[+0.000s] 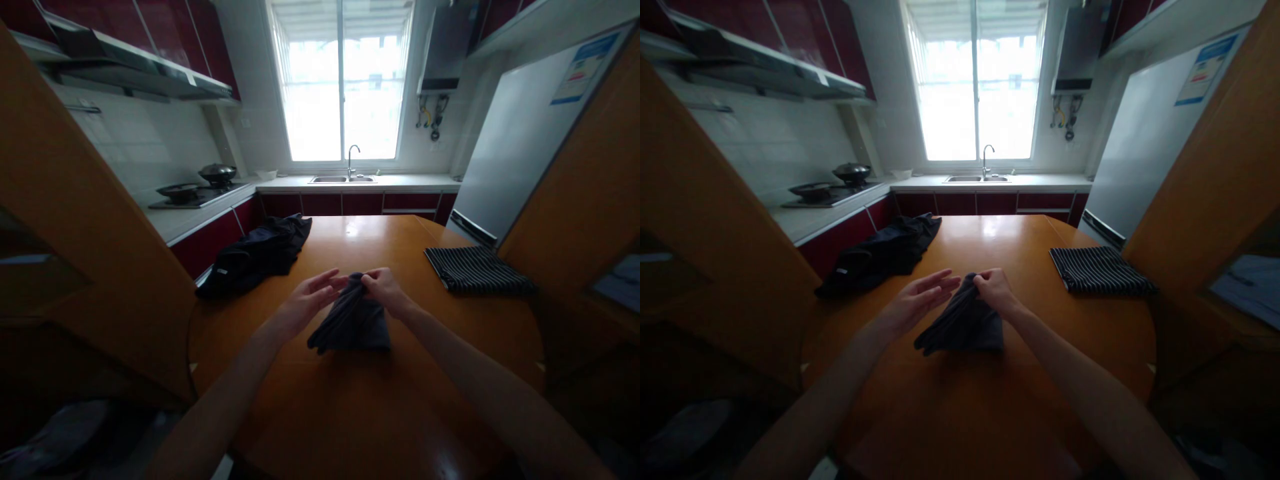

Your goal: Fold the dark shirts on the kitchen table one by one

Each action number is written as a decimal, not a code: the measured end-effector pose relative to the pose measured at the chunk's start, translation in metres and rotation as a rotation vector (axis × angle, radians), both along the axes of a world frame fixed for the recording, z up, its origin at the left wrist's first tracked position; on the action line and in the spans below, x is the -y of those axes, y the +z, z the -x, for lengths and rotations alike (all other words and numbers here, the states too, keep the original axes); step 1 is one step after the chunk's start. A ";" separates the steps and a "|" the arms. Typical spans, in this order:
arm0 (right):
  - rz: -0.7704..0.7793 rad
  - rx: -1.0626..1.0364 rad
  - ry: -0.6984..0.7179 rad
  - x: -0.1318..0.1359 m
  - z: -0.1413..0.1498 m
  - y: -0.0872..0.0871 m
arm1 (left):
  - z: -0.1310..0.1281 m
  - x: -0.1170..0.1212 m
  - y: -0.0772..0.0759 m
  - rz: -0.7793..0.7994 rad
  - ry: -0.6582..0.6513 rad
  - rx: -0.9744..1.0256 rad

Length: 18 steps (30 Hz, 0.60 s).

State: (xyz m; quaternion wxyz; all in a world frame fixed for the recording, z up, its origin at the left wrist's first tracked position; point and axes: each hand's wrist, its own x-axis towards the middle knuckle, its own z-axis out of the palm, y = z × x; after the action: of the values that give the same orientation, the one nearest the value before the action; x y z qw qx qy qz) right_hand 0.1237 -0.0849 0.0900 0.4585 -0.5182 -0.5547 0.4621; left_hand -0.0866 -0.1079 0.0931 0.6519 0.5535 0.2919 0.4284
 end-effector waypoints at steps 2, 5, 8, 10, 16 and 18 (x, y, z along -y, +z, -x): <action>-0.002 0.078 0.008 -0.003 -0.013 0.035 | 0.004 -0.012 0.003 -0.085 0.120 -0.006; -0.017 0.214 0.054 -0.002 -0.034 0.087 | 0.000 -0.038 -0.006 -0.162 0.209 -0.068; -0.055 0.332 0.091 0.005 -0.057 0.130 | -0.014 -0.061 -0.022 -0.180 0.157 -0.129; -0.103 0.384 0.116 0.012 -0.075 0.151 | -0.030 -0.073 -0.032 -0.158 0.076 -0.104; -0.186 0.568 0.177 0.031 -0.135 0.187 | -0.089 -0.081 -0.049 -0.099 -0.256 0.163; -0.198 0.641 0.172 0.039 -0.156 0.190 | -0.108 -0.076 -0.047 -0.081 -0.303 0.238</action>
State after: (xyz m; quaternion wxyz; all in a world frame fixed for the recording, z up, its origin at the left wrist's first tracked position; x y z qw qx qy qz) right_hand 0.2796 -0.1243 0.2803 0.2683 -0.5413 -0.7544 0.2565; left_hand 0.0211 -0.0321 0.0458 0.7160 0.5624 0.1083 0.3992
